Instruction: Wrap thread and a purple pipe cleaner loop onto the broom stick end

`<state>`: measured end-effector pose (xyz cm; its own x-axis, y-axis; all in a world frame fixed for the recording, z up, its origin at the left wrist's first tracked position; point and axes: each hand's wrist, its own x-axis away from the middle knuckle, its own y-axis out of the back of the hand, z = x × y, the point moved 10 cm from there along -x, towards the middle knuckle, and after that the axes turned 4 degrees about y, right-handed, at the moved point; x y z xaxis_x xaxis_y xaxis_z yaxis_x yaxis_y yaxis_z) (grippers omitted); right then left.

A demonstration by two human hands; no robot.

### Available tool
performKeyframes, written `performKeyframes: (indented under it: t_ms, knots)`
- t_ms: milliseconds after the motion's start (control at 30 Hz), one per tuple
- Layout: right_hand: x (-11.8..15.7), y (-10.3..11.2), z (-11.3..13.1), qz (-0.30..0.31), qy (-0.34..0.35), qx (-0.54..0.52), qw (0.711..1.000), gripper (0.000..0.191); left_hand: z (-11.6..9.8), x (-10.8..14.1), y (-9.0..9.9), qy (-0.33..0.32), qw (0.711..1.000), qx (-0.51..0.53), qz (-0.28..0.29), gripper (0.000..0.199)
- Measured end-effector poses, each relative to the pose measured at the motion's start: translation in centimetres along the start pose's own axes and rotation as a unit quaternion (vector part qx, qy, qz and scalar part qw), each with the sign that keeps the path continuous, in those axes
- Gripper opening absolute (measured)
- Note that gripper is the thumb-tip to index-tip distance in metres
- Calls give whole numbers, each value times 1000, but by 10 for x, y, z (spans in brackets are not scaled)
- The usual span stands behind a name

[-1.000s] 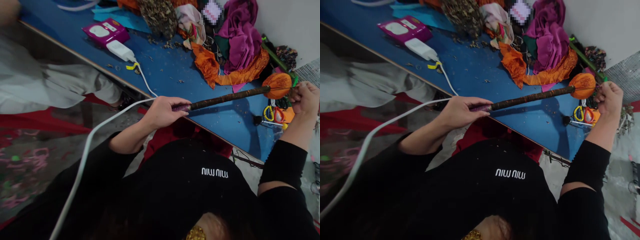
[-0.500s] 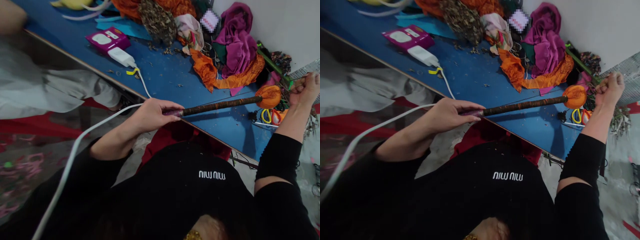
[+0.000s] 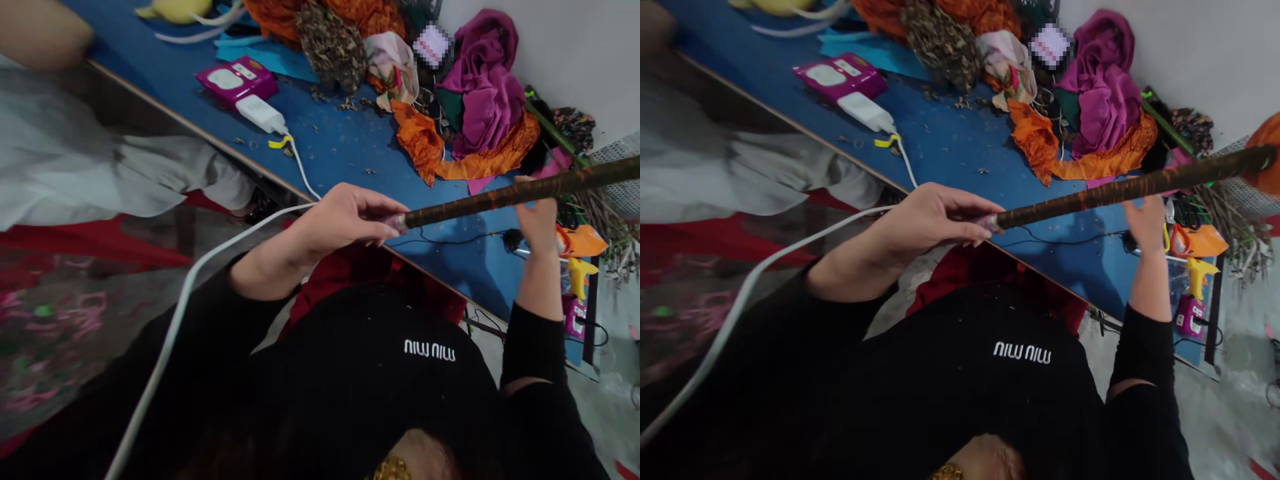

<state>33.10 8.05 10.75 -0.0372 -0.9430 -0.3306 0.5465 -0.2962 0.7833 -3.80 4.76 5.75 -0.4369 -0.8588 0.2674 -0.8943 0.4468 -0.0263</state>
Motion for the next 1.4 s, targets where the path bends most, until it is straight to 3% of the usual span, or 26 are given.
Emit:
performKeyframes:
  t_ms: [67,133,200,267,333,400,467,567,700,800,900,1133,1233,1400]
  knots:
    - [25,-42,48,22,14,-152,988,37,-7,-7,-8,-9,1000,24,-8,44]
    - [50,-93,100,87,36,-295,951,49,-11,-14,-15,-15,999,37,-7,43]
    - [69,-124,130,85,27,-361,928,52,-12,-20,-18,-20,999,48,-6,43]
    - [85,-143,144,98,11,-361,927,36,-10,-25,-18,-21,998,59,-7,43]
    - [98,-138,144,71,3,-319,945,26,-6,-28,-17,-16,998,63,-12,42]
    - [106,-116,141,-3,23,-275,961,36,1,-30,-17,-8,998,53,-18,42]
    - [111,-98,145,-50,70,-268,960,37,10,-33,-19,-2,999,46,-16,43]
    - [109,-104,156,-17,120,-328,937,48,23,-37,-26,10,998,61,-5,45]
    - [108,-116,155,-30,49,-367,928,51,32,-40,-36,26,999,47,6,48]
    - [118,-109,156,-63,-7,-331,942,44,28,-37,-40,32,999,42,8,58]
    - [127,-97,166,-80,3,-313,946,39,24,-33,-40,37,998,51,0,59]
    - [131,-96,172,-53,29,-295,954,39,38,-37,-42,40,999,6,4,47]
    - [123,-97,173,-21,54,-325,944,37,37,-43,-41,-13,998,-67,-16,33]
    - [96,-95,171,46,74,-354,931,44,31,-44,-40,-82,983,-158,-39,35]
